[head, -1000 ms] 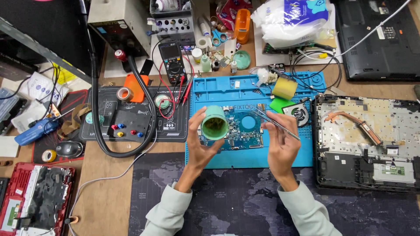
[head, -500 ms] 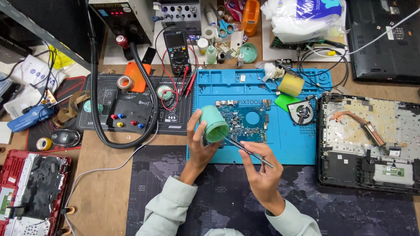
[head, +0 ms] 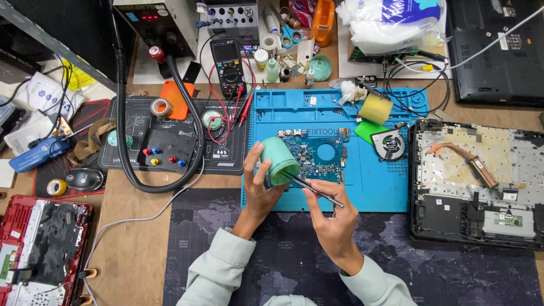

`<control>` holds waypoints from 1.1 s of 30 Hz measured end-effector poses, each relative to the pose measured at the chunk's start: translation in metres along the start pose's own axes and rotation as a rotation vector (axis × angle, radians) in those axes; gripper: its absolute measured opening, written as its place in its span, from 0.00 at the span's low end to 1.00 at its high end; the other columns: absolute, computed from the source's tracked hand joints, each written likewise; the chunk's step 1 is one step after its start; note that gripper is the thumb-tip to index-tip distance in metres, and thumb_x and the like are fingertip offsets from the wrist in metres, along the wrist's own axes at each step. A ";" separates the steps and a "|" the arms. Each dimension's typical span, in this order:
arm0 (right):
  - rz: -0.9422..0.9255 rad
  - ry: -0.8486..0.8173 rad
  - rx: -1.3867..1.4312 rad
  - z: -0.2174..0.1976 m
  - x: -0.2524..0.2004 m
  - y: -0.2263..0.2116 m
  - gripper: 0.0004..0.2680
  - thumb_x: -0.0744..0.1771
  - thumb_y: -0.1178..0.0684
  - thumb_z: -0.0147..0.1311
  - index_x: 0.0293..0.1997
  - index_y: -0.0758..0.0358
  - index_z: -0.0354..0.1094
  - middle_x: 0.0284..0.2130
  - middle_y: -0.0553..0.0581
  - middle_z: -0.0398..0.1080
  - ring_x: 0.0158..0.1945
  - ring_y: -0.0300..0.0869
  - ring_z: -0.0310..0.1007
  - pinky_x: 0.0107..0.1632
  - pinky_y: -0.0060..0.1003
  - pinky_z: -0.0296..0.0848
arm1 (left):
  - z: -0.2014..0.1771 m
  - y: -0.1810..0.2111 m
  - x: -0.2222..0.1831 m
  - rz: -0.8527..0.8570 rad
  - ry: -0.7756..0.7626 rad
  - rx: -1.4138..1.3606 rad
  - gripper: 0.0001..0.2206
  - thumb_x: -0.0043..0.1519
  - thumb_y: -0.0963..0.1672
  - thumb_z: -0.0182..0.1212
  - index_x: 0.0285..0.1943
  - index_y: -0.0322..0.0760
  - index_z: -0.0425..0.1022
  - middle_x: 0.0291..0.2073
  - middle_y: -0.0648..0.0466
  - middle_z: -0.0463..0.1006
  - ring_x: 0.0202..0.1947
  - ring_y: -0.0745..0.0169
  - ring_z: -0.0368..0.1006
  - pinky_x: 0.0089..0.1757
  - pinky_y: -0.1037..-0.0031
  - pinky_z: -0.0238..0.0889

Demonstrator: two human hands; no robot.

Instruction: Testing and repairing a laptop motherboard using a multimeter and a heat gun

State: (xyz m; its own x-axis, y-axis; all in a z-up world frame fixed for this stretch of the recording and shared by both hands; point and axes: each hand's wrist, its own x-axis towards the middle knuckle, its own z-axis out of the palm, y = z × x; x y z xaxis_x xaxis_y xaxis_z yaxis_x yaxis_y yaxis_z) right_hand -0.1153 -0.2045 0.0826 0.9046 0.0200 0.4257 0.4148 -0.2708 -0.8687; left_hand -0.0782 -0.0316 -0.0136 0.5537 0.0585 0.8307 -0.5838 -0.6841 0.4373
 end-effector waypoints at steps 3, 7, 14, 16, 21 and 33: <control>0.009 0.005 0.000 0.002 -0.001 0.001 0.06 0.67 0.59 0.60 0.46 0.64 0.69 0.43 0.61 0.77 0.48 0.46 0.81 0.49 0.34 0.83 | 0.000 -0.001 -0.002 -0.007 -0.002 -0.007 0.33 0.65 0.44 0.72 0.73 0.47 0.52 0.73 0.43 0.55 0.73 0.33 0.58 0.67 0.39 0.63; 0.029 0.006 0.013 0.003 -0.004 0.002 0.06 0.67 0.59 0.59 0.47 0.64 0.69 0.43 0.61 0.77 0.48 0.47 0.81 0.49 0.35 0.83 | 0.001 0.000 -0.001 0.001 0.005 0.005 0.32 0.65 0.44 0.72 0.73 0.47 0.53 0.72 0.42 0.55 0.72 0.33 0.59 0.66 0.40 0.64; 0.130 0.036 0.081 0.005 -0.010 0.001 0.05 0.68 0.57 0.57 0.47 0.65 0.69 0.43 0.61 0.76 0.49 0.47 0.80 0.51 0.35 0.82 | 0.001 0.000 -0.001 0.007 0.009 -0.002 0.29 0.66 0.44 0.69 0.72 0.45 0.53 0.72 0.41 0.56 0.71 0.30 0.60 0.66 0.39 0.64; 0.167 0.039 0.100 0.005 -0.011 -0.001 0.05 0.69 0.56 0.56 0.47 0.65 0.70 0.44 0.61 0.76 0.50 0.47 0.80 0.52 0.35 0.82 | 0.001 -0.001 -0.002 0.004 0.002 -0.014 0.30 0.67 0.43 0.69 0.73 0.46 0.53 0.72 0.42 0.55 0.72 0.30 0.59 0.66 0.39 0.64; 0.241 0.070 0.151 0.008 -0.015 -0.001 0.05 0.69 0.55 0.55 0.46 0.65 0.71 0.44 0.60 0.75 0.51 0.47 0.79 0.50 0.34 0.81 | 0.001 -0.001 -0.003 0.004 -0.002 -0.014 0.31 0.66 0.44 0.71 0.73 0.46 0.53 0.72 0.42 0.55 0.72 0.31 0.58 0.67 0.39 0.63; 0.303 0.105 0.265 0.009 -0.019 0.001 0.05 0.69 0.55 0.55 0.46 0.65 0.70 0.44 0.59 0.75 0.46 0.43 0.80 0.45 0.33 0.83 | 0.002 -0.002 -0.005 -0.010 0.001 -0.020 0.32 0.65 0.42 0.71 0.72 0.47 0.52 0.73 0.42 0.55 0.72 0.31 0.58 0.66 0.38 0.63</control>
State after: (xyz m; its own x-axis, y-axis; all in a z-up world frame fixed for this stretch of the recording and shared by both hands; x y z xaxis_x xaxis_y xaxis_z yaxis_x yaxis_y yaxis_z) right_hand -0.1310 -0.1963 0.0709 0.9804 -0.1248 0.1522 0.1543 0.0077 -0.9880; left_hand -0.0787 -0.0317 -0.0194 0.5591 0.0655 0.8265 -0.5904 -0.6684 0.4523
